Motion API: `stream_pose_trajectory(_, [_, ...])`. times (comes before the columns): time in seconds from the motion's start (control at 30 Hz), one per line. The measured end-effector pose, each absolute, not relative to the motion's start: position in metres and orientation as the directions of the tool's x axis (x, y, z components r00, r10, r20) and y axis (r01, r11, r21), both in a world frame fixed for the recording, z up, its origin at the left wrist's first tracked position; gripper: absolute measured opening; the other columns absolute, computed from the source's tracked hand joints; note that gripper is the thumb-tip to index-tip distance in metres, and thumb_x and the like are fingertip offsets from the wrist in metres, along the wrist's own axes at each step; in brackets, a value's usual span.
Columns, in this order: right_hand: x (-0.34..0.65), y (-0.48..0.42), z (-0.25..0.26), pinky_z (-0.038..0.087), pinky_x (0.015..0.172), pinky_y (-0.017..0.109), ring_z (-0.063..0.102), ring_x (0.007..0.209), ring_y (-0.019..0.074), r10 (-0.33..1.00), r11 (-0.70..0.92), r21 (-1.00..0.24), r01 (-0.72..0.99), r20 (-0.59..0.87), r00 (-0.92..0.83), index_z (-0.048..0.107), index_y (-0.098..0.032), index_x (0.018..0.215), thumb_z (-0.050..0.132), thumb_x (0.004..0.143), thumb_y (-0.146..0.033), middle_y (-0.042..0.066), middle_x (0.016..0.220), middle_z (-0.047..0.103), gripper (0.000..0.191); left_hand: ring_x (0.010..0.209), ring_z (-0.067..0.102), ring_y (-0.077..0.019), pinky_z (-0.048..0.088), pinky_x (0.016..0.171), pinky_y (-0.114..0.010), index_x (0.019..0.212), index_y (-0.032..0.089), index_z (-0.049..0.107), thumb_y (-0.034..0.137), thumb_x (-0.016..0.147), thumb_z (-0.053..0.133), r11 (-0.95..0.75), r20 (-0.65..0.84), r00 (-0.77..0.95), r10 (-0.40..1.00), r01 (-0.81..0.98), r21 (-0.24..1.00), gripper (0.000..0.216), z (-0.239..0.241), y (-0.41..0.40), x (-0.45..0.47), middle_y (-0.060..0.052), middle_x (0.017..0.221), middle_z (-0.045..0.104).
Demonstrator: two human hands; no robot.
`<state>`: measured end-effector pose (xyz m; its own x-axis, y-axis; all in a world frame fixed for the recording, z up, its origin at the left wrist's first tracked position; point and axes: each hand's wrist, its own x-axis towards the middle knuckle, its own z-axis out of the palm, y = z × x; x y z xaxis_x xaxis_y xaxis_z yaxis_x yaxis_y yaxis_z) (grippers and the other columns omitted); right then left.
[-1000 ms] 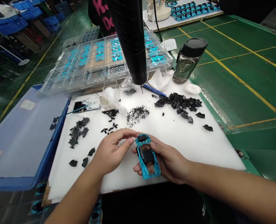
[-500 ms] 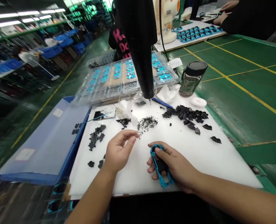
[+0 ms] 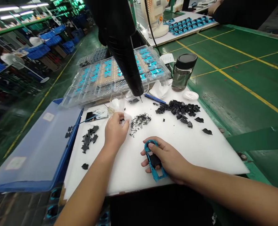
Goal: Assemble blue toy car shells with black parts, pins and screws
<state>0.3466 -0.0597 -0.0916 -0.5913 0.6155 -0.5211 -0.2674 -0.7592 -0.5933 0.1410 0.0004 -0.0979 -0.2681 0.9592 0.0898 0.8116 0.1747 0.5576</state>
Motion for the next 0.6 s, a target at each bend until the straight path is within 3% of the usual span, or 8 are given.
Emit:
stream_pose_trajectory(0.07, [0.347,-0.059,-0.094,0.057,0.064,0.033,0.068,0.071,0.0179,0.622,-0.757,-0.586,-0.288,-0.511,-0.594,0.051,-0.023,0.110,0.059,0.093,-0.043,0.004,0.096,0.062,0.027,0.091,0.062,-0.0195,0.049,0.085,-0.035,0.107,0.021,0.056,0.035,0.084,0.062,0.065,0.171,-0.257,0.951,0.708,0.704,0.028,-0.099,-0.006,0.141,-0.005,0.099,0.065])
stream_pose_trajectory(0.13, [0.347,-0.059,-0.097,0.056,0.066,0.032,0.069,0.069,0.0170,0.624,-0.758,-0.580,-0.300,-0.507,-0.595,0.051,-0.023,0.110,0.058,0.094,-0.040,0.003,0.095,0.062,0.024,0.088,0.064,-0.0163,0.052,0.080,-0.032,0.112,0.023,0.054,0.035,0.087,0.060,-0.084,0.212,-0.234,0.949,0.460,0.884,0.029,-0.096,-0.014,0.139,-0.004,0.102,0.062])
stream_pose_trajectory(0.2, [0.347,-0.058,-0.098,0.056,0.065,0.032,0.069,0.069,0.0170,0.613,-0.766,-0.575,-0.288,-0.517,-0.598,0.051,-0.022,0.109,0.056,0.095,-0.039,0.003,0.093,0.061,0.022,0.082,0.067,-0.0157,0.054,0.071,-0.030,0.116,0.025,0.053,0.034,0.089,0.059,-0.146,0.179,-0.155,0.972,0.202,0.968,0.029,-0.091,-0.022,0.137,-0.004,0.104,0.062])
stream_pose_trajectory(0.3, [0.346,-0.057,-0.099,0.057,0.063,0.033,0.068,0.068,0.0167,0.592,-0.781,-0.570,-0.256,-0.545,-0.594,0.051,-0.023,0.110,0.054,0.097,-0.039,0.002,0.091,0.060,0.021,0.075,0.067,-0.0161,0.051,0.057,-0.026,0.110,0.025,0.052,0.032,0.088,0.063,-0.081,0.081,-0.012,0.997,0.044,0.996,0.026,-0.080,-0.031,0.133,-0.005,0.100,0.068])
stream_pose_trajectory(0.4, [0.345,-0.057,-0.099,0.058,0.062,0.034,0.067,0.068,0.0161,0.580,-0.790,-0.562,-0.244,-0.558,-0.593,0.050,-0.024,0.111,0.055,0.096,-0.041,0.002,0.090,0.060,0.023,0.067,0.066,-0.0137,0.051,0.057,-0.025,0.096,0.025,0.053,0.032,0.081,0.073,-0.039,0.038,-0.046,0.998,-0.011,0.999,0.026,-0.073,-0.035,0.132,-0.001,0.084,0.071])
stream_pose_trajectory(0.6, [0.347,-0.057,-0.100,0.058,0.060,0.031,0.068,0.068,0.0164,0.559,-0.790,-0.581,-0.193,-0.555,-0.616,0.049,-0.025,0.113,0.052,0.097,-0.042,0.003,0.090,0.059,0.024,0.057,0.057,-0.0102,0.048,0.054,-0.026,0.086,0.025,0.066,0.048,0.068,0.081,-0.226,0.222,-0.230,0.948,0.011,0.974,0.033,-0.075,-0.038,0.140,0.004,0.069,0.062])
